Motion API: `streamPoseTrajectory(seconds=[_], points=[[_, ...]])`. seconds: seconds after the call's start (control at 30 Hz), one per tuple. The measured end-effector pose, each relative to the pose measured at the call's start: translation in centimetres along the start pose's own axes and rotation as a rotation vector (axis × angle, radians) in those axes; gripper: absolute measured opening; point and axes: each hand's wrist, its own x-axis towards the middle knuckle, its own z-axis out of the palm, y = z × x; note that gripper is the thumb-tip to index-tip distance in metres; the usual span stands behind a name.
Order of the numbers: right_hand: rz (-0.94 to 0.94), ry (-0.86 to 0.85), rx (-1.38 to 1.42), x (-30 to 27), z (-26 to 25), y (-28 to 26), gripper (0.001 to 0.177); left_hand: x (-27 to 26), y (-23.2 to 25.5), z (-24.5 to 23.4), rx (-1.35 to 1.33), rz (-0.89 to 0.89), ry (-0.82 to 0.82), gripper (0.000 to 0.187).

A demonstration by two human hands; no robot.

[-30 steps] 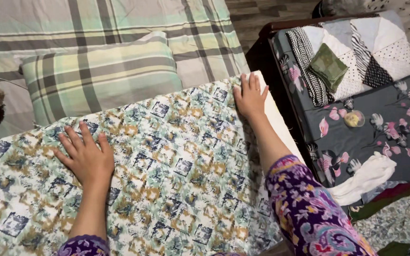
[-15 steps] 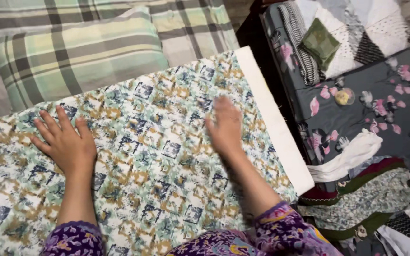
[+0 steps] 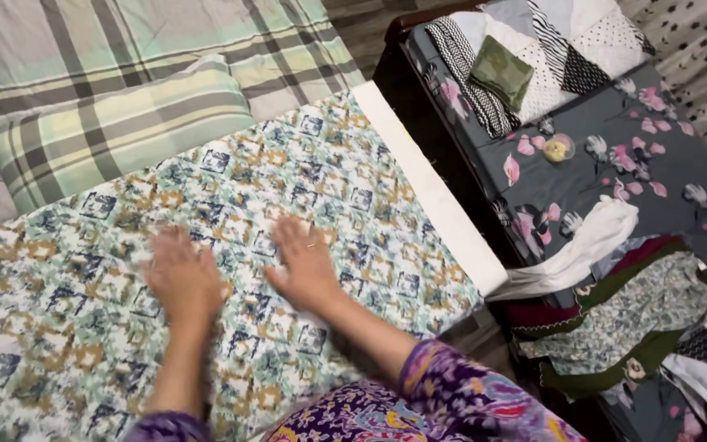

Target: The person picks up clothing items from a bed, smooths them out on a white surface, and folds them into flat rectangular shapes.

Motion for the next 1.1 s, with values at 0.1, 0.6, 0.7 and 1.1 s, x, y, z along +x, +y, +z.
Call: streamPoseTrajectory(seconds=[0.1,0.6,0.7,1.1], points=[[0.117,0.12,0.002,-2.7,-2.7,4.2,0.076,-3.3,6.3,-3.6,-0.05,-0.012,-0.186,0.055],[0.789,0.554,-0.194,-22.8,-2.4,27.6,0.064,-15.6,15.0,-4.9,-0.786,0.811,-0.445,0.026],[0.76,0.825,0.361,-24.0,0.3,29.6,0.063,-17.2,12.3,-5.7,-0.771,0.757,-0.462,0.027],[1.045,0.892,1.129,-23.7,-0.9,23.9,0.027,-22.0,-0.8,-10.3,-0.417,0.413,-0.356,0.036]])
